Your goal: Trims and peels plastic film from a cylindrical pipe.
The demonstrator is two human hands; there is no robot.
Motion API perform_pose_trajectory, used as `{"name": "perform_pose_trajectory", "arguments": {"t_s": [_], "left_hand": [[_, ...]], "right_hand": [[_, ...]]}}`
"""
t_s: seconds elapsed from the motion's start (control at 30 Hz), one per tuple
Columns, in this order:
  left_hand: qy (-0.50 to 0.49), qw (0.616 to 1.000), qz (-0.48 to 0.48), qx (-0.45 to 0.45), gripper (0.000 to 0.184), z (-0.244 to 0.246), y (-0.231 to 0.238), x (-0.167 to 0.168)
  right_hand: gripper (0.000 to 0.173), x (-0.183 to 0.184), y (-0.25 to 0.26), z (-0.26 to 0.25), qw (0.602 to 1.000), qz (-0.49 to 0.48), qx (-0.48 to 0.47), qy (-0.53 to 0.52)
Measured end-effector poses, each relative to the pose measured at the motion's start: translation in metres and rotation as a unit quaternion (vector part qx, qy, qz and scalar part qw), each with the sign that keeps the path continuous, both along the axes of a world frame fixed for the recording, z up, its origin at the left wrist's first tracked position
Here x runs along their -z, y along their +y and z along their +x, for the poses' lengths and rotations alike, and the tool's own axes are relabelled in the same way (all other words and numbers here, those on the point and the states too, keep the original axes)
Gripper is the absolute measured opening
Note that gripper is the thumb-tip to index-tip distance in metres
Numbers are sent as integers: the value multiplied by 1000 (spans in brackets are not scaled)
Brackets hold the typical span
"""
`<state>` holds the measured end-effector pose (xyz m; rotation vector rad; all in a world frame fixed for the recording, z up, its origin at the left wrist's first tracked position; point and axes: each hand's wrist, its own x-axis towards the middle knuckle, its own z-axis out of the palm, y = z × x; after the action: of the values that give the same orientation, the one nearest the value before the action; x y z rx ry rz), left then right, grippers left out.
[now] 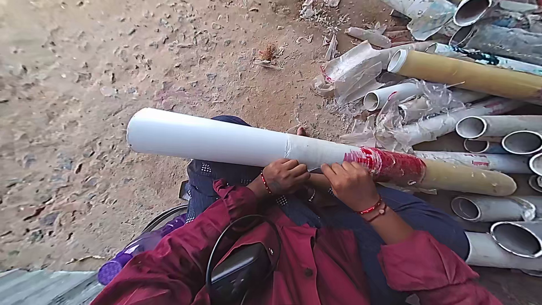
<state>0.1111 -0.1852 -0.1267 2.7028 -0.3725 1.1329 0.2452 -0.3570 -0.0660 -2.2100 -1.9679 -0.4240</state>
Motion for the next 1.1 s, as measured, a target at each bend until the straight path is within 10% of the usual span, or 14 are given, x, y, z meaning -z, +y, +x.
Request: {"name": "perform_pose_trajectory", "arguments": {"t_s": [0.83, 1.1], "left_hand": [[33, 999, 13, -32, 29, 6, 6, -5], [84, 990, 17, -113, 23, 18, 2, -14]], "right_hand": [[19, 7, -43, 12, 986, -25, 78, -147], [27, -22, -31, 72, 950, 80, 281, 108]]}}
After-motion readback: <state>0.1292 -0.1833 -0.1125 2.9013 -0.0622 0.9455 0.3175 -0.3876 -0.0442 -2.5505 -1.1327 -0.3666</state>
